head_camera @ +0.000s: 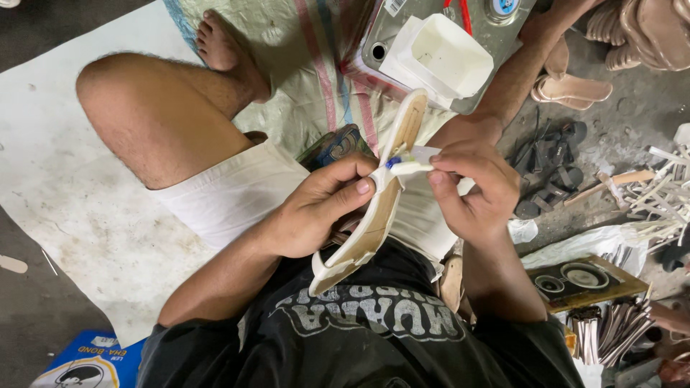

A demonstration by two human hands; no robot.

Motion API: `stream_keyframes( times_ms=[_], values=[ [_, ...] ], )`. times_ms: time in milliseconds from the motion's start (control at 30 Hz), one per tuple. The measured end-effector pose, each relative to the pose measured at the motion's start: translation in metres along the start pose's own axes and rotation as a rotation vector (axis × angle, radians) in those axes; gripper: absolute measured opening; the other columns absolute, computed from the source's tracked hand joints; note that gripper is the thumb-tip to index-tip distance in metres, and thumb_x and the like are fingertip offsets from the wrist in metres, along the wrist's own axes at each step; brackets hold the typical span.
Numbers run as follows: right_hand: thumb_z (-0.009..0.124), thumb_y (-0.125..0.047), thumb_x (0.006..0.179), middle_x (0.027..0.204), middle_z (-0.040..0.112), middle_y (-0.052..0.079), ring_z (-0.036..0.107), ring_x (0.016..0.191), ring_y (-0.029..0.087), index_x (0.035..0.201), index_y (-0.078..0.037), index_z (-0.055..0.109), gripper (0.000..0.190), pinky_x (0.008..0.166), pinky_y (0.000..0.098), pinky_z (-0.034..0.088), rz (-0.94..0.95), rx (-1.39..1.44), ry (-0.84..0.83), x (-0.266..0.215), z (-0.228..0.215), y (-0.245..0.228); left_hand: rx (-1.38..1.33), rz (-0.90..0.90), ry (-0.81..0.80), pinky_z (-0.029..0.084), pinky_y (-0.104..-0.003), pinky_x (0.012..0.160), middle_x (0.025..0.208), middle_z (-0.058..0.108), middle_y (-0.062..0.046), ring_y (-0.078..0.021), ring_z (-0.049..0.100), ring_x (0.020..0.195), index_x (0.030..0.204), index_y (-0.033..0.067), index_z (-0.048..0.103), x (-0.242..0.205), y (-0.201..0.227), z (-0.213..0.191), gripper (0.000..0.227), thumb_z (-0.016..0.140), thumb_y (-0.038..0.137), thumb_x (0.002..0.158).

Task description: The person sits on the floor and uses a toothbrush to scrub the soles of beige flip-flops. They repeatedly dip the brush into a container of liquid and scrub the textured surface of each slipper before placing it aside.

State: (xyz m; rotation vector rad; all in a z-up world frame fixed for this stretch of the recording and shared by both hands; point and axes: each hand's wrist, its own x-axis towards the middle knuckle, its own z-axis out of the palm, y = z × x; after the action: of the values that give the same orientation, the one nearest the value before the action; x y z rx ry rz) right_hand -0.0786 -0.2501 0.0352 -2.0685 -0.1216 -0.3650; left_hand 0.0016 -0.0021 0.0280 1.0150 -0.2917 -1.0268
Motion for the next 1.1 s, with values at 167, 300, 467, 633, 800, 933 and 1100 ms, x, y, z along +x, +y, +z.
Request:
stream_keyframes(
  times_ms=[167,300,467,633,800,933,1100],
  values=[
    [0.073,-0.002,0.095,0.097,0.070,0.013,0.067,0.077,0.016,0.106,0.000,0.068,0.012,0.066,0.0252,0.053,-0.099,0.073,-0.091,0.002,0.004,-0.004,-0.125,0.022,0.080,0.044,-0.022,0.082,0.100,0.055,0.002,-0.0049,0.048,0.091,0.119,0.0032,0.060,-0.001,-0.003,0.003,0.024,0.050,0.024,0.114],
    [0.074,-0.002,0.095,0.094,0.072,0.012,0.060,0.067,0.011,0.105,0.001,0.069,0.011,0.059,0.0236,0.047,0.069,-0.009,-0.093,-0.005,-0.001,-0.016,-0.100,0.026,0.116,0.041,-0.021,0.078,0.097,0.052,0.003,-0.0041,0.045,0.087,0.119,0.0040,0.059,-0.004,-0.007,0.007,0.023,0.050,0.024,0.115],
    [0.074,-0.002,0.097,0.095,0.071,0.012,0.061,0.070,0.012,0.107,0.002,0.068,0.012,0.057,0.0216,0.046,0.070,-0.067,0.009,-0.006,0.003,-0.018,-0.099,0.074,0.108,0.044,-0.021,0.082,0.101,0.052,0.003,-0.0036,0.047,0.090,0.119,0.0042,0.059,-0.001,-0.006,0.009,0.022,0.049,0.024,0.115],
    [0.075,-0.002,0.098,0.100,0.070,0.014,0.064,0.078,0.015,0.108,0.001,0.068,0.013,0.064,0.0231,0.050,0.025,-0.030,0.025,-0.007,0.011,-0.016,-0.125,0.039,0.145,0.041,-0.021,0.073,0.097,0.050,0.003,-0.0036,0.045,0.082,0.119,0.0053,0.058,-0.002,-0.004,0.014,0.021,0.050,0.024,0.114],
    [0.074,-0.002,0.098,0.101,0.070,0.015,0.065,0.081,0.017,0.108,0.001,0.067,0.013,0.066,0.0243,0.051,0.049,0.080,-0.009,-0.011,0.018,-0.011,0.136,0.280,0.208,0.043,-0.023,0.093,0.113,0.052,-0.002,-0.0082,0.049,0.099,0.121,0.0043,0.058,-0.003,0.003,0.017,0.025,0.046,0.026,0.118],
    [0.074,-0.004,0.098,0.100,0.070,0.016,0.066,0.082,0.018,0.108,0.001,0.067,0.012,0.066,0.0246,0.052,0.077,0.130,-0.025,-0.018,0.023,-0.015,0.293,0.381,0.313,0.043,-0.026,0.103,0.119,0.053,-0.006,-0.0125,0.051,0.109,0.115,0.0032,0.057,-0.001,0.007,0.021,0.027,0.045,0.026,0.121],
    [0.075,-0.008,0.097,0.098,0.070,0.017,0.068,0.082,0.020,0.107,0.000,0.067,0.015,0.066,0.0251,0.053,0.065,0.121,-0.036,-0.026,0.027,-0.020,0.316,0.446,0.406,0.043,-0.026,0.107,0.126,0.053,-0.008,-0.0138,0.053,0.116,0.118,0.0025,0.056,0.004,0.008,0.024,0.026,0.046,0.026,0.121]
  ],
)
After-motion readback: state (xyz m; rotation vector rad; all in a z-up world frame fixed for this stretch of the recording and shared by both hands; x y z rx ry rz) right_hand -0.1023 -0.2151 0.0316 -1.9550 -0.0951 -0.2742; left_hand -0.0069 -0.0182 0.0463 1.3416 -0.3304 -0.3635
